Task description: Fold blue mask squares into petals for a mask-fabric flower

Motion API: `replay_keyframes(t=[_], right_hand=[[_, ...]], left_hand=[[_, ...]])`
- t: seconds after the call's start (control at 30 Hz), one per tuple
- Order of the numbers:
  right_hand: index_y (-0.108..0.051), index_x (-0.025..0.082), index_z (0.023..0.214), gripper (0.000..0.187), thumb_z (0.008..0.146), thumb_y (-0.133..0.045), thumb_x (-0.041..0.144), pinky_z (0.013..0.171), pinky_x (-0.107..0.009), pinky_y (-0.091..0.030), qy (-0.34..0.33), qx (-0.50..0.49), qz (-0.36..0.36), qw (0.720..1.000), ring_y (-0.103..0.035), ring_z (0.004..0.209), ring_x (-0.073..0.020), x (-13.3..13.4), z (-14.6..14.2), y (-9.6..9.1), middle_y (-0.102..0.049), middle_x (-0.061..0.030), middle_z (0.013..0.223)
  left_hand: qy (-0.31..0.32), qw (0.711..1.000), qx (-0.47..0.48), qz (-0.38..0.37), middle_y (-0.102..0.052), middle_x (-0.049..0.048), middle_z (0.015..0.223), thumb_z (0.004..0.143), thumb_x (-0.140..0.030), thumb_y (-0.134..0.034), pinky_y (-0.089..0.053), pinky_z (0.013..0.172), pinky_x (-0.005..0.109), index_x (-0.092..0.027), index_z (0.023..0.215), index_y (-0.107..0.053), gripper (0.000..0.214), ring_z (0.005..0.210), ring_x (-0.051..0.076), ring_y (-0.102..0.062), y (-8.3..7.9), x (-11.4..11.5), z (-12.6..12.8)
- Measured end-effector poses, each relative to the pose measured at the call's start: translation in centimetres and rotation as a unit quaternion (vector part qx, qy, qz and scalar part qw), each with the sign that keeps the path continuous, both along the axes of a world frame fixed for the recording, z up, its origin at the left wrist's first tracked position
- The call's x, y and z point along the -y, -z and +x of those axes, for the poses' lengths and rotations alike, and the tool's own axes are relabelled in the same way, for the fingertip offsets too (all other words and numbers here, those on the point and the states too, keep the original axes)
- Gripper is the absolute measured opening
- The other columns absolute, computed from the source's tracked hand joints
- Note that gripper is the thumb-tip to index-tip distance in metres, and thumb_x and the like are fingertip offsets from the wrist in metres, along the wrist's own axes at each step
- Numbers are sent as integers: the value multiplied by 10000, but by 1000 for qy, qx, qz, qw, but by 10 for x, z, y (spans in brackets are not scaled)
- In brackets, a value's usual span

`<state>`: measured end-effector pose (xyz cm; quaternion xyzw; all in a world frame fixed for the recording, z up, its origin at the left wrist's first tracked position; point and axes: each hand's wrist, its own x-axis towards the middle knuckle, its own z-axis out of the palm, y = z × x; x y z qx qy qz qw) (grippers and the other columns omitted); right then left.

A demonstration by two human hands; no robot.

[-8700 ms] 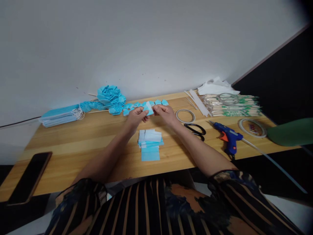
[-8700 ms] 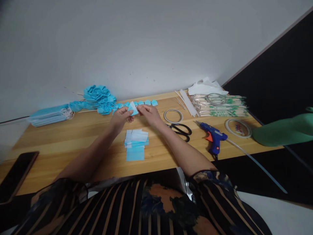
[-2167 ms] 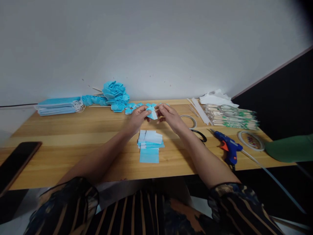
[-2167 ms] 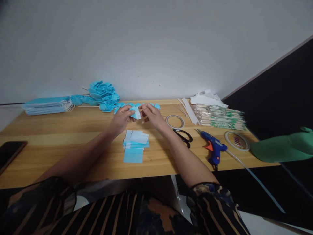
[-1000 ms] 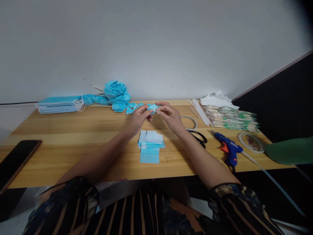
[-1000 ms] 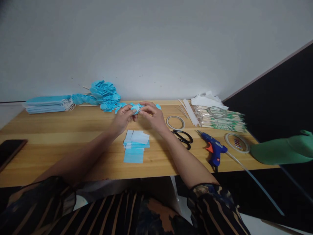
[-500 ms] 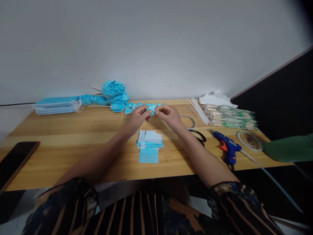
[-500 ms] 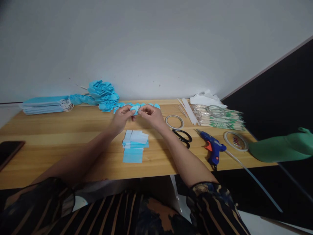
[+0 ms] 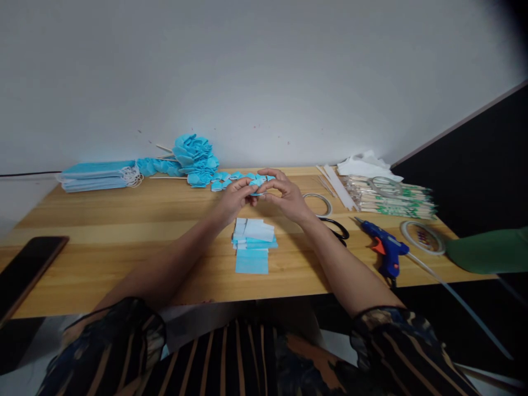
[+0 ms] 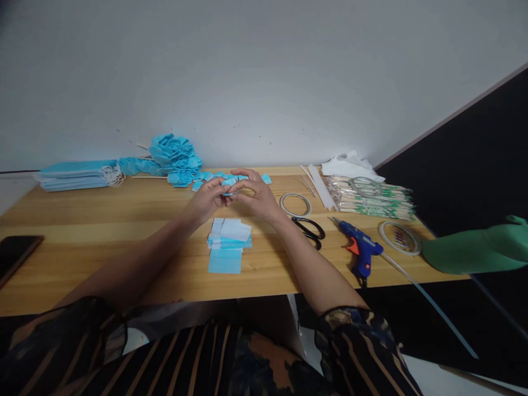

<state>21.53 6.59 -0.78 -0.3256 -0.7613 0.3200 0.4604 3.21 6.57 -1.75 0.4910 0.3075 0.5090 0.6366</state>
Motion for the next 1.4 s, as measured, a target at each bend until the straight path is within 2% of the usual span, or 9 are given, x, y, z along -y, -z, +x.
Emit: replay_keyframes(t=[0.13, 0.33, 0.57, 0.67, 0.73, 0.83, 0.9, 1.2, 1.4], right_hand=[[-798, 266, 839, 116, 867, -789, 378, 1170, -491, -393, -10, -27, -7, 1000, -597, 1303, -269, -3, -1, 2, -679, -69, 1285], [-753, 239, 776, 380, 785, -813, 614, 1022, -416, -504, -20, -97, -89, 991, -653, 1152, -240, -6, -6, 7, -714, -71, 1122], [-681, 214, 780, 439, 717, -860, 610, 836, -357, -539, -15, -132, -165, 977, -660, 818, -176, -4, -10, 5, -715, -11, 826], [-644, 219, 784, 455, 658, -906, 569, 795, -335, -534, -5, -150, -179, 972, -653, 769, -160, -5, -10, 5, -695, 10, 789], [-640, 230, 861, 465, 634, -930, 514, 771, -323, -528, -2, -159, -185, 970, -659, 763, -157, -7, -9, 6, -701, 18, 801], [-651, 248, 1067, 532, 657, -923, 448, 783, -328, -531, -8, -154, -191, 969, -678, 786, -165, -8, -8, 7, -713, 22, 834], [-662, 251, 1130, 552, 673, -912, 435, 804, -337, -537, -11, -147, -192, 970, -687, 803, -171, -8, -6, 7, -717, 20, 844], [-771, 225, 976, 414, 720, -880, 532, 926, -385, -560, -28, -147, -200, 968, -731, 919, -209, -4, -6, 3, -794, -39, 961], [-774, 215, 922, 399, 711, -876, 538, 939, -391, -559, -14, -141, -201, 969, -726, 905, -204, -3, -6, 1, -793, -30, 920]], left_hand=[[-18, 998, -22, 50, -594, -39, 671, 745, -413, -829, -451, 568, 216, -171, 763, -611, 326, 578, 82, -556, 3, -3, -1], [-54, 986, -98, 120, -596, -40, 604, 792, -491, -791, -447, 589, 231, -178, 736, -634, 355, 561, 91, -553, 5, -5, -3], [-61, 977, -137, 150, -593, -37, 591, 789, -521, -784, -442, 583, 239, -182, 733, -638, 374, 554, 96, -544, 5, -6, -6], [-52, 976, -140, 156, -590, -35, 597, 787, -520, -777, -444, 574, 240, -185, 726, -631, 370, 554, 98, -546, 5, -6, -6], [-47, 976, -144, 159, -591, -33, 601, 792, -505, -769, -448, 574, 241, -187, 727, -628, 354, 557, 100, -551, 5, -6, -6], [-44, 974, -150, 161, -597, -31, 606, 805, -473, -753, -455, 581, 241, -187, 736, -630, 319, 563, 102, -563, 5, -6, -6], [-46, 974, -151, 160, -599, -31, 604, 801, -473, -754, -453, 577, 239, -187, 730, -626, 321, 559, 102, -565, 6, -7, -7], [-53, 971, -158, 170, -599, -35, 594, 794, -481, -764, -446, 564, 235, -188, 723, -630, 329, 541, 97, -561, 10, -12, -8], [-48, 972, -161, 167, -597, -34, 602, 803, -491, -768, -442, 564, 236, -189, 736, -629, 339, 545, 97, -555, 11, -12, -9]])
